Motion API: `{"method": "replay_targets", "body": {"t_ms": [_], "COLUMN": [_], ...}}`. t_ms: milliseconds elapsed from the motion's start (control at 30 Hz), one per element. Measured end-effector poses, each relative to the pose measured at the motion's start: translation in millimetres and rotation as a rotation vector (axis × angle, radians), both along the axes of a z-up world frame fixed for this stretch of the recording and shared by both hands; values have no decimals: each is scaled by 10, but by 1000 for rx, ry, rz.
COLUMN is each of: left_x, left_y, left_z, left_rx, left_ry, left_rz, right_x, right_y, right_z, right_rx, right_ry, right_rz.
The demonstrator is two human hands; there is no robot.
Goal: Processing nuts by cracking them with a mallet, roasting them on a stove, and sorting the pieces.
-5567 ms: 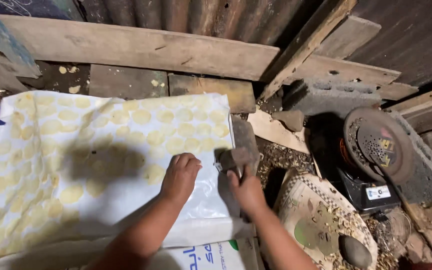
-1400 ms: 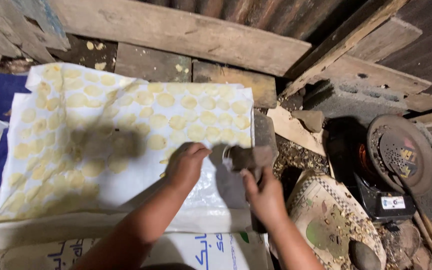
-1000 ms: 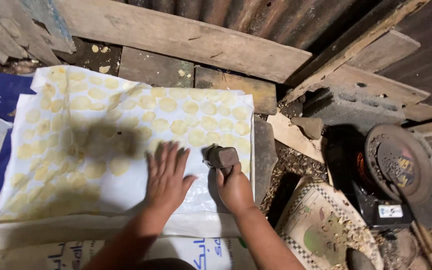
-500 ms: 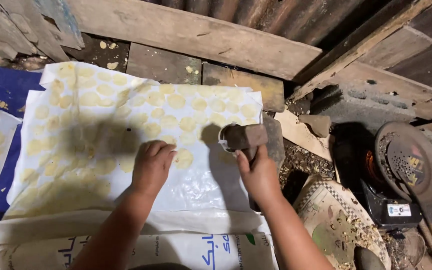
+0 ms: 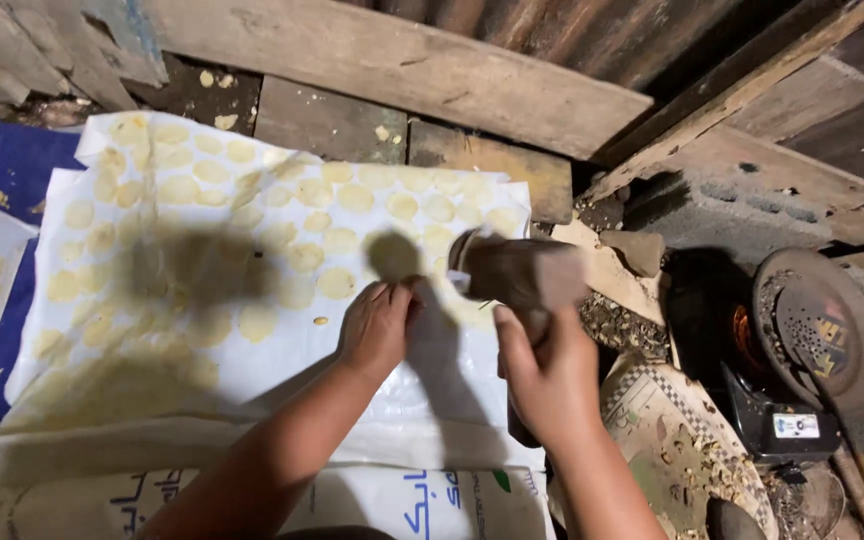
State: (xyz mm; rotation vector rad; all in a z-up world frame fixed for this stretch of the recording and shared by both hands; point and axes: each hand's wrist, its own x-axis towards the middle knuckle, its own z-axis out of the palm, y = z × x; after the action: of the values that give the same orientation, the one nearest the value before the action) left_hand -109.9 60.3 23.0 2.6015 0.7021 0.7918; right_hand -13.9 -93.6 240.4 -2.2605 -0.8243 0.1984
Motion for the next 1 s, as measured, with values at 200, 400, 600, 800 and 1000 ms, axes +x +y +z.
{"method": "replay_targets", "body": {"t_ms": [200, 400, 600, 800, 1000], "left_x": [-3, -946, -926, -188, 3], "left_y": [-15, 165, 158, 32, 68], "left_z": [340, 253, 287, 26, -145], "left_rx": [-63, 104, 125, 70, -5], "left_ry": [186, -179, -75, -143, -61], "left_rz": [1, 130, 82, -39, -27], "right_x": [-24, -105, 220, 75, -18], "right_y": [170, 258, 264, 43, 99], "right_z": [-669, -1404, -1124, -100, -372], "right_rx": [307, -502, -333, 60, 641], "right_ry": [-221, 71, 245, 123, -206], "right_rz": [53, 184, 140, -26, 55]}}
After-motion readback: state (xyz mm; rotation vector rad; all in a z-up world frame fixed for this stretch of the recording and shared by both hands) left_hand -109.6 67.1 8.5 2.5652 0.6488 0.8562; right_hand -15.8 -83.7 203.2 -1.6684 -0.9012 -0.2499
